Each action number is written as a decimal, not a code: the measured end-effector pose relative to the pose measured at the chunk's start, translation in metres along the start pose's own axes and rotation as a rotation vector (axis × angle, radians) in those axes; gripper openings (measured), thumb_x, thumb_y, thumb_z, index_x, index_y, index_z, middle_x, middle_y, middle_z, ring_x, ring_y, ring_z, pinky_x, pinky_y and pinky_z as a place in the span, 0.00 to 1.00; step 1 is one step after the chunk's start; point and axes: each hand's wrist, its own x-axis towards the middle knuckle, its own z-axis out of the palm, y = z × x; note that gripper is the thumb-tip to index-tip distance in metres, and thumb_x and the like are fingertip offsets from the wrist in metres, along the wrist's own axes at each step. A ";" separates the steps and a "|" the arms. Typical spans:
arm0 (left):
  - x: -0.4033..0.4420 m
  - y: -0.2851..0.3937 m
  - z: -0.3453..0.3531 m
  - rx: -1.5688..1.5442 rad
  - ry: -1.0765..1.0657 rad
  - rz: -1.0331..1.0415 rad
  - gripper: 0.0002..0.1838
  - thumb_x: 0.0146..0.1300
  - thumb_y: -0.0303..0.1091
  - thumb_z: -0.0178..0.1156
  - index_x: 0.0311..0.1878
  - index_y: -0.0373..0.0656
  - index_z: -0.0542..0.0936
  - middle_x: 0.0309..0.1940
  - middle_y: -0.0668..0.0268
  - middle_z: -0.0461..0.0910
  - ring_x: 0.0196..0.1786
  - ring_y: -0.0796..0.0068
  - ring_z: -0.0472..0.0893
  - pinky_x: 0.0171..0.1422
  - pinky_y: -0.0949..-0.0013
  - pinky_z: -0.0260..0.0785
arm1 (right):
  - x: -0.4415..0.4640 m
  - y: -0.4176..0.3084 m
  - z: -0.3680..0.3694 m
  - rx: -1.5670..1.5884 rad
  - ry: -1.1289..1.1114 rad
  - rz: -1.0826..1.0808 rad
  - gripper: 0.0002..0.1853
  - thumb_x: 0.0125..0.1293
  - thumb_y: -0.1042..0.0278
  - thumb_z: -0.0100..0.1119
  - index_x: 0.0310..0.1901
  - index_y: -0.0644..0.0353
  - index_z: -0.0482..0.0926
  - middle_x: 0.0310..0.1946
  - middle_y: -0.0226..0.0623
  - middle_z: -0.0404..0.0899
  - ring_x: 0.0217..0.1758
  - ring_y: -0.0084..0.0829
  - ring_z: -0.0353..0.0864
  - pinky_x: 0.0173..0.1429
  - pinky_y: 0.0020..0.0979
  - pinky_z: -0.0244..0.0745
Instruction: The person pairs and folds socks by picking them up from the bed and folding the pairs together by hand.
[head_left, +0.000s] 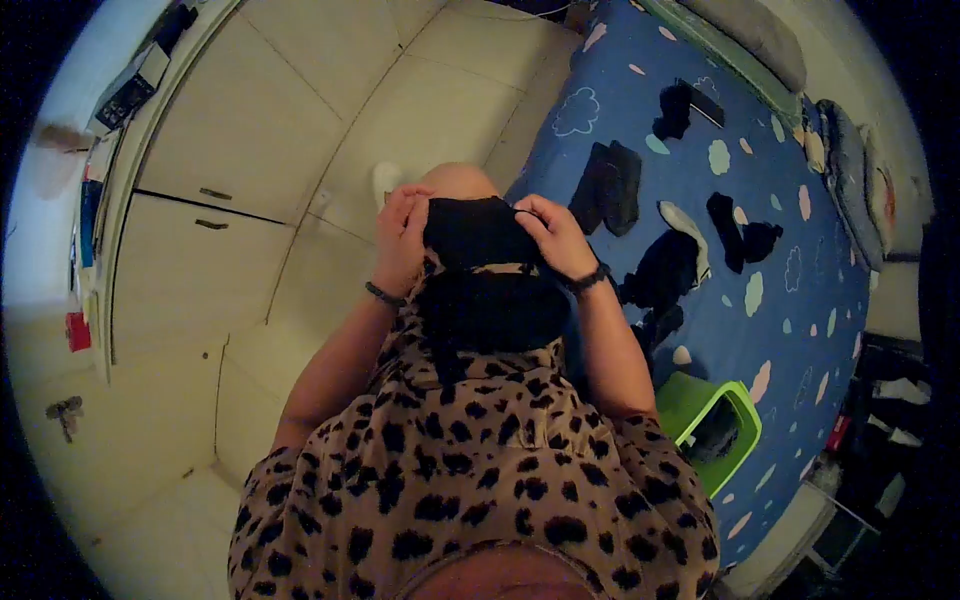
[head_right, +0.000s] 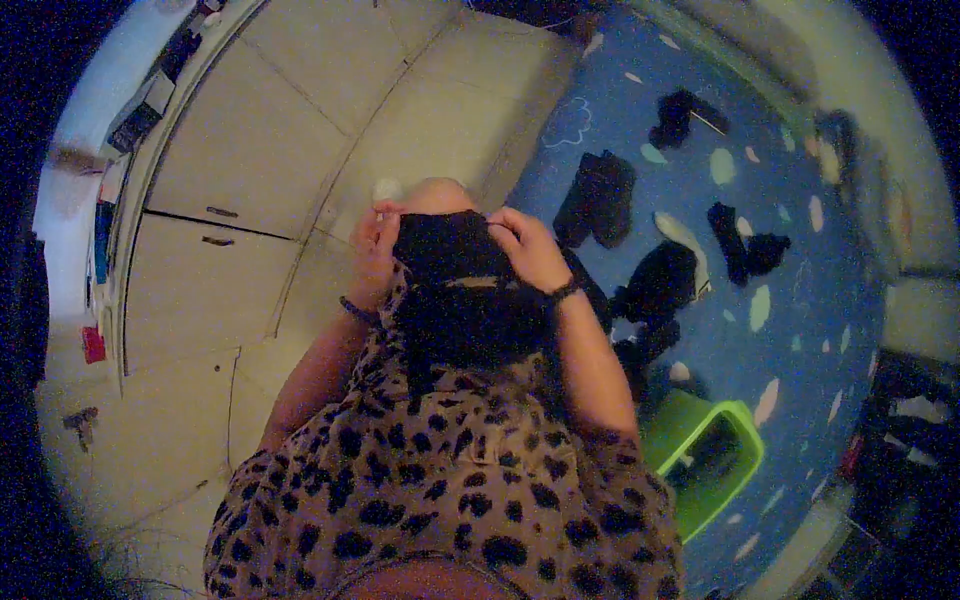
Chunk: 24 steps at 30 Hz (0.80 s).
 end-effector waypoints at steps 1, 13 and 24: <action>0.000 -0.003 -0.002 -0.009 -0.003 -0.003 0.09 0.67 0.27 0.51 0.48 0.37 0.74 0.37 0.64 0.78 0.42 0.78 0.76 0.49 0.71 0.68 | -0.002 0.000 0.000 0.001 0.001 0.002 0.07 0.67 0.70 0.54 0.40 0.65 0.73 0.31 0.33 0.75 0.35 0.24 0.74 0.43 0.26 0.70; -0.084 0.022 -0.004 0.693 -0.350 0.144 0.19 0.55 0.38 0.67 0.47 0.42 0.74 0.37 0.59 0.76 0.38 0.59 0.77 0.42 0.62 0.71 | -0.091 -0.037 -0.009 -0.270 -0.002 0.062 0.11 0.56 0.73 0.65 0.33 0.63 0.71 0.30 0.38 0.72 0.35 0.33 0.72 0.43 0.28 0.68; -0.069 0.075 0.019 0.399 -0.375 0.511 0.26 0.52 0.38 0.70 0.53 0.41 0.74 0.57 0.56 0.72 0.61 0.53 0.69 0.73 0.55 0.48 | -0.096 -0.103 0.008 -0.211 -0.064 -0.226 0.09 0.58 0.76 0.58 0.41 0.61 0.74 0.34 0.45 0.79 0.36 0.45 0.81 0.40 0.36 0.74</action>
